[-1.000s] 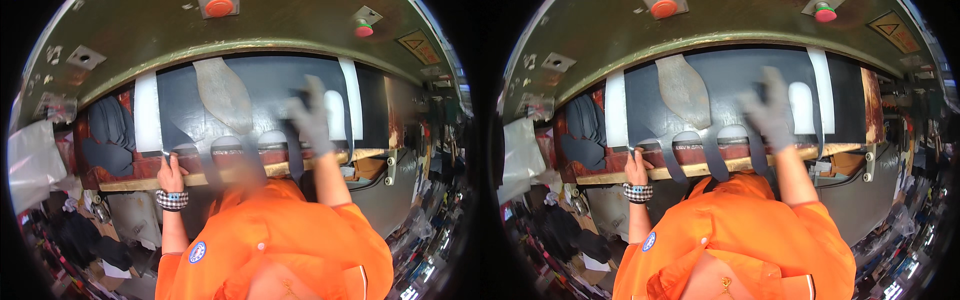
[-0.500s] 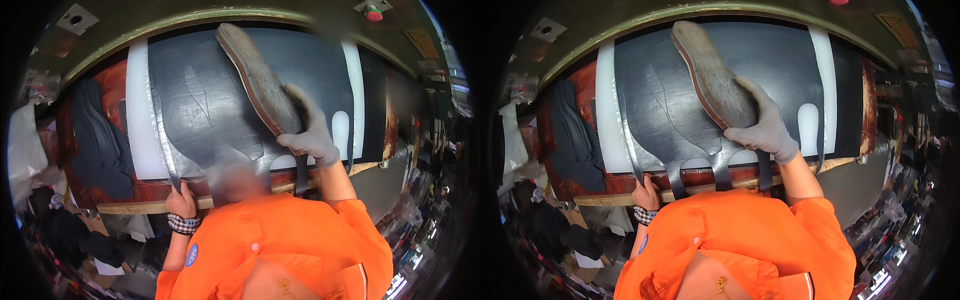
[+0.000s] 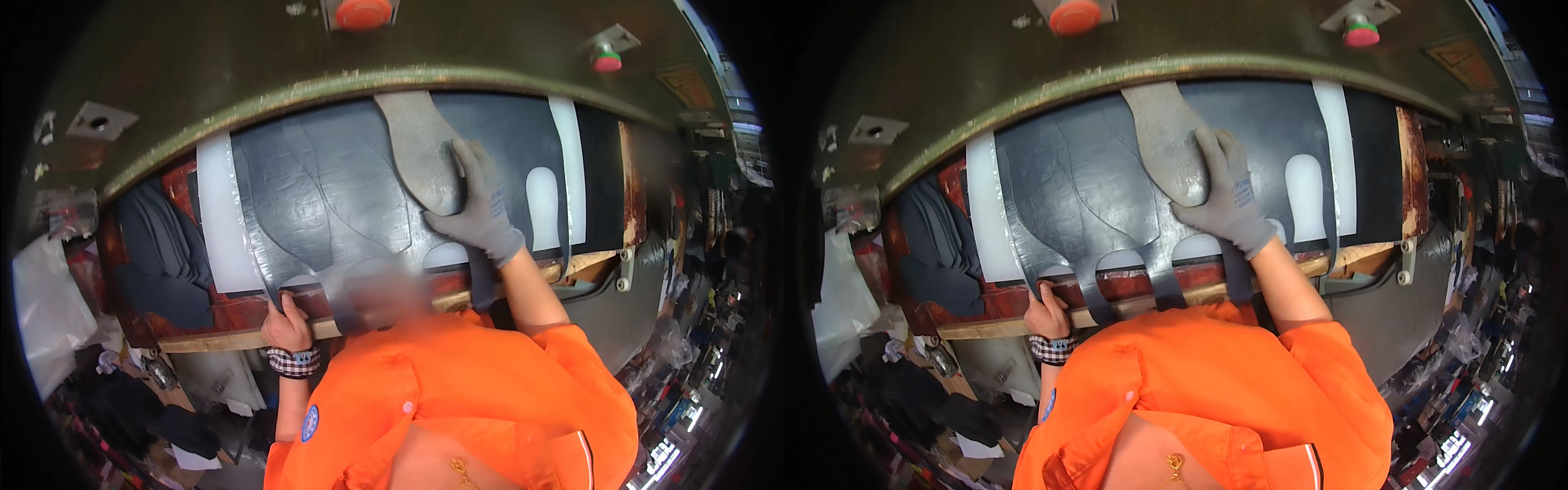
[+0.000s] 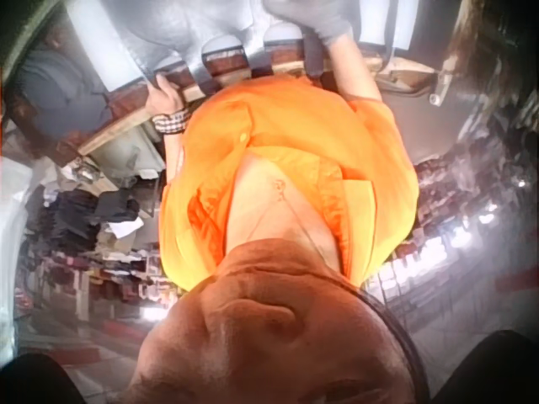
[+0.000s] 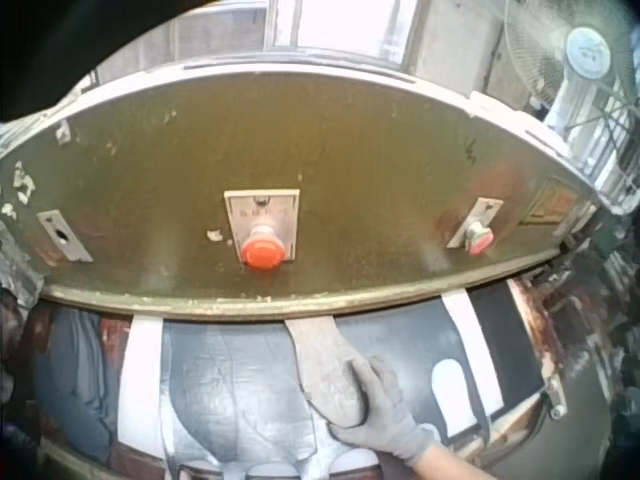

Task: The person places a large sheet of dark flexible material onto a cutting machine, aligns it, and operates the machine to cut multiple elongated pieces. The person removes the cut pieces and repeats the process with another sheet.

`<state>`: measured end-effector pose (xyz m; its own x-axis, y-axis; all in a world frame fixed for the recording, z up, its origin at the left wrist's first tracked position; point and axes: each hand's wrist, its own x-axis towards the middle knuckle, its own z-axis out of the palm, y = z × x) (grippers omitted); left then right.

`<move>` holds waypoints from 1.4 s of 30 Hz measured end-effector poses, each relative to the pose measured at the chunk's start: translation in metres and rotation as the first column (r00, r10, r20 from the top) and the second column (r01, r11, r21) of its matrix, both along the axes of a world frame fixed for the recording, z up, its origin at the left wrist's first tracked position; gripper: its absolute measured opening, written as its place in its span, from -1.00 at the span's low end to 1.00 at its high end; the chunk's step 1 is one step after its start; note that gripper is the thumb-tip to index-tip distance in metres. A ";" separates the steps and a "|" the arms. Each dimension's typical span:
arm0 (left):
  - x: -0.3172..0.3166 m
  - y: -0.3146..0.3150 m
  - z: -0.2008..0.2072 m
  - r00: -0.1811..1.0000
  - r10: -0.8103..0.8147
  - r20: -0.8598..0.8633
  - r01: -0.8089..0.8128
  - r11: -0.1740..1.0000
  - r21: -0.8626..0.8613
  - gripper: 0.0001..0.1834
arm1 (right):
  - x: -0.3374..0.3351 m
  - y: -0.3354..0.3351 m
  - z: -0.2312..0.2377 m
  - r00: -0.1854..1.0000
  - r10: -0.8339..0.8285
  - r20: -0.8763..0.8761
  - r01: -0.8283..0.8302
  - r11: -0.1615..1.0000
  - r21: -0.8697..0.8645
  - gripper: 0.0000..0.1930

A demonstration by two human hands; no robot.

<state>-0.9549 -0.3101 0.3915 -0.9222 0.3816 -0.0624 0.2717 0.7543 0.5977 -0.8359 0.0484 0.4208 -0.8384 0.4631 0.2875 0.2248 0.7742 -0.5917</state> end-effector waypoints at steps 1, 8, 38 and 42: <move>-0.011 0.009 -0.002 1.000 0.013 -0.001 -0.013 1.000 -0.009 -0.67 | -0.013 0.008 -0.001 0.999 -0.016 -0.031 0.017 1.000 0.021 0.16; -0.079 0.063 -0.011 0.993 0.022 -0.116 -0.018 0.999 0.031 -0.59 | -0.046 0.116 0.059 0.718 -0.563 -0.408 0.653 0.748 0.116 0.07; -0.098 0.046 -0.024 0.998 0.031 -0.063 0.004 0.870 0.493 -0.57 | 0.098 0.011 0.017 0.799 -0.525 0.294 0.599 0.648 -0.470 -0.68; -0.076 0.003 -0.010 0.978 -0.051 0.202 -0.040 0.906 0.420 -0.60 | 0.072 0.019 0.031 0.850 -0.498 -0.174 0.494 0.867 -0.066 -0.59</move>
